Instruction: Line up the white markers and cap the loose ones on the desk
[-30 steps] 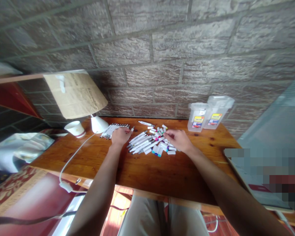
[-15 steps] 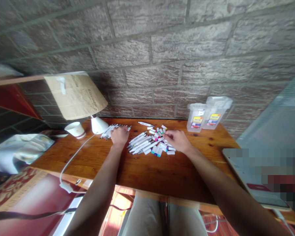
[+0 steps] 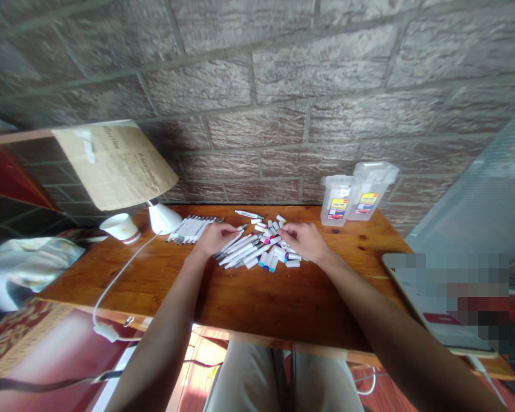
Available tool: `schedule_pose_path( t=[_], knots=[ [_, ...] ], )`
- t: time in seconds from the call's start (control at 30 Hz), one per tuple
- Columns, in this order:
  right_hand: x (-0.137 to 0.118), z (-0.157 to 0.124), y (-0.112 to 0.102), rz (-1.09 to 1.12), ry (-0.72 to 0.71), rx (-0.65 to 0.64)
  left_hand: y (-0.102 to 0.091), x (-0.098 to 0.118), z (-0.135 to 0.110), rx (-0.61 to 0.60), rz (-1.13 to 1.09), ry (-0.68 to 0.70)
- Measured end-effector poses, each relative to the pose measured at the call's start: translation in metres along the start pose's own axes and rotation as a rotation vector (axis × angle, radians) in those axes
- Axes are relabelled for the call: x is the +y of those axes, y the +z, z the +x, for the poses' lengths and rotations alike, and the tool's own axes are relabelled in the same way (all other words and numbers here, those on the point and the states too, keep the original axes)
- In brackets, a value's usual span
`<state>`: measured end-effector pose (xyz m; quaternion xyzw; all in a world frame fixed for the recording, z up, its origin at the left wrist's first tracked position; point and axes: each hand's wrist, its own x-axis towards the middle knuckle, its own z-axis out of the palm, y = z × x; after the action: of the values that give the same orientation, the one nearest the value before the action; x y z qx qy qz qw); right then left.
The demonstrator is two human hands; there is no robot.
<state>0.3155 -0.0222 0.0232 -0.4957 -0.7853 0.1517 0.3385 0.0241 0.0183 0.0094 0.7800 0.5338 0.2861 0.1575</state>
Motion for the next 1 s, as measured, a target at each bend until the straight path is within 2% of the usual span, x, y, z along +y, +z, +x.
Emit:
schedule_pose_path(
  t=[0.13,0.33,0.43,0.67,0.83,1.0],
  knots=[
    [-0.001,0.000,0.000,0.003,-0.002,-0.002,-0.003,0.000,0.000,0.039,0.136,-0.034],
    [-0.002,0.000,0.001,-0.006,-0.002,-0.012,-0.009,-0.003,-0.001,0.150,0.373,-0.199],
    [-0.002,0.000,0.001,-0.009,-0.006,-0.020,-0.011,-0.002,-0.002,0.123,0.475,-0.272],
    [-0.001,-0.001,0.003,-0.016,0.016,-0.031,-0.012,0.005,-0.003,0.194,0.548,-0.389],
    [-0.002,-0.001,0.003,-0.014,0.009,-0.023,-0.010,0.003,-0.003,0.204,0.525,-0.382],
    [-0.002,0.000,0.002,-0.003,0.008,-0.026,-0.009,0.001,-0.003,0.125,0.423,-0.240]
  ],
)
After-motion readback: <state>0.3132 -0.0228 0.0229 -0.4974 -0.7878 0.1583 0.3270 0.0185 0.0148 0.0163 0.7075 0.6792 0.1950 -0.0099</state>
